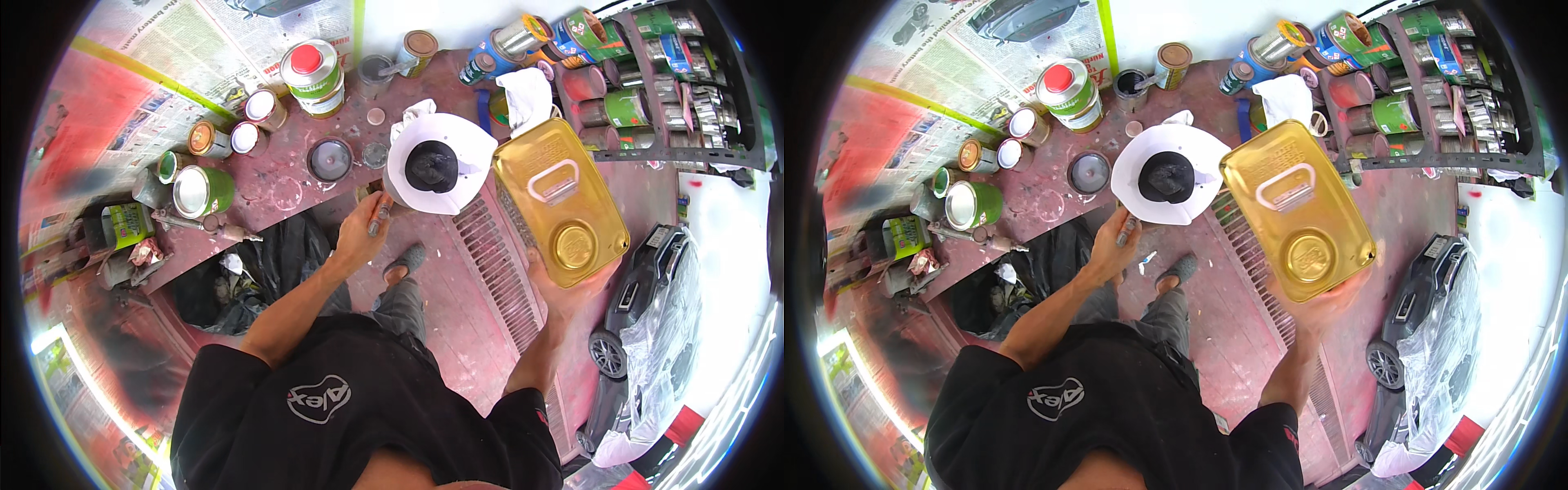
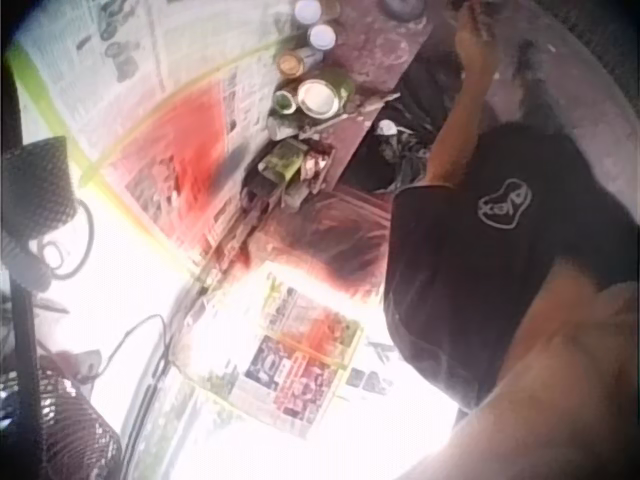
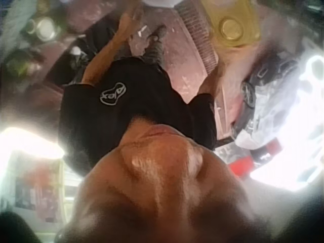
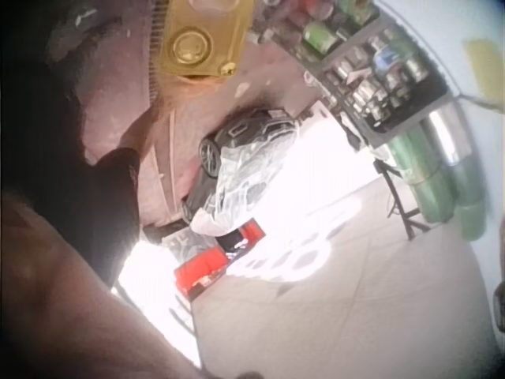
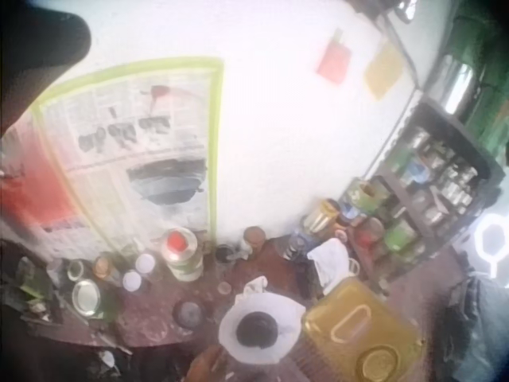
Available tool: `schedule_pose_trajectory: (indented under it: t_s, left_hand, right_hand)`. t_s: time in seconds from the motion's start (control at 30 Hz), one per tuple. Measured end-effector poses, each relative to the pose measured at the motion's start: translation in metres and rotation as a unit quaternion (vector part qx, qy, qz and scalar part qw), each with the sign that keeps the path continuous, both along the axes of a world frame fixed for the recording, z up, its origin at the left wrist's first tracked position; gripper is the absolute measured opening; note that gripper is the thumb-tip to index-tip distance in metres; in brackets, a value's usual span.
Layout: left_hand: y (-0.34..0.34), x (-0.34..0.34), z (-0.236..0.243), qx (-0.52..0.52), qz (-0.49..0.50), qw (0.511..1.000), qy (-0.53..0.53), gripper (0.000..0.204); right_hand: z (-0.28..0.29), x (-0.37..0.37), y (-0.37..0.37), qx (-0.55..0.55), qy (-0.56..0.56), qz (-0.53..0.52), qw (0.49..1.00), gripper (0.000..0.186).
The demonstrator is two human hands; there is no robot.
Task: The person prepares a paint mixture by pouring liquid from a can into a container using a paper funnel. They then walk to a car covered in plastic and newspaper, retrieve a sanding block and cloth from a bucket, and sand the car's hood. Finally, they wipe the sanded area with the cloth.
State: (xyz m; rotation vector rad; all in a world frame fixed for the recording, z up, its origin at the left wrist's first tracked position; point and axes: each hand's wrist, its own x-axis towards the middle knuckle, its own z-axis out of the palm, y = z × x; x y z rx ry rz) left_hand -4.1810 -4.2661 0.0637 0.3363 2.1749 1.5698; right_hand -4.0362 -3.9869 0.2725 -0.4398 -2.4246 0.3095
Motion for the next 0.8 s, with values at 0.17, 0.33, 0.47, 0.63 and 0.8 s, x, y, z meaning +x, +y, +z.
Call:
schedule_pose_trajectory:
  t_s: [0.17,0.33,0.47,0.63,0.8]
  left_hand:
    - [-0.012,-0.003,0.002,0.004,0.015,1.000,-0.009,0.036]
    - [-0.040,0.002,0.001,0.043,0.030,0.999,0.000,0.024]
    - [-0.063,0.020,-0.001,0.003,0.066,0.997,-0.038,0.019]
    - [-0.081,0.030,-0.003,0.051,0.054,0.994,0.085,0.027]
    - [-0.104,0.042,-0.021,0.006,0.043,0.998,0.045,0.036]
  right_hand:
    - [-0.038,-0.043,-0.011,-0.178,0.119,-0.024,0.976,0.118]
    - [-0.084,-0.115,-0.001,-0.224,0.168,-0.003,0.960,0.105]
    - [-0.105,-0.189,-0.005,-0.360,0.262,0.035,0.895,0.106]
    - [-0.155,-0.255,0.018,-0.277,0.265,0.024,0.923,0.108]
    - [-0.175,-0.288,0.018,-0.349,0.288,0.043,0.891,0.113]
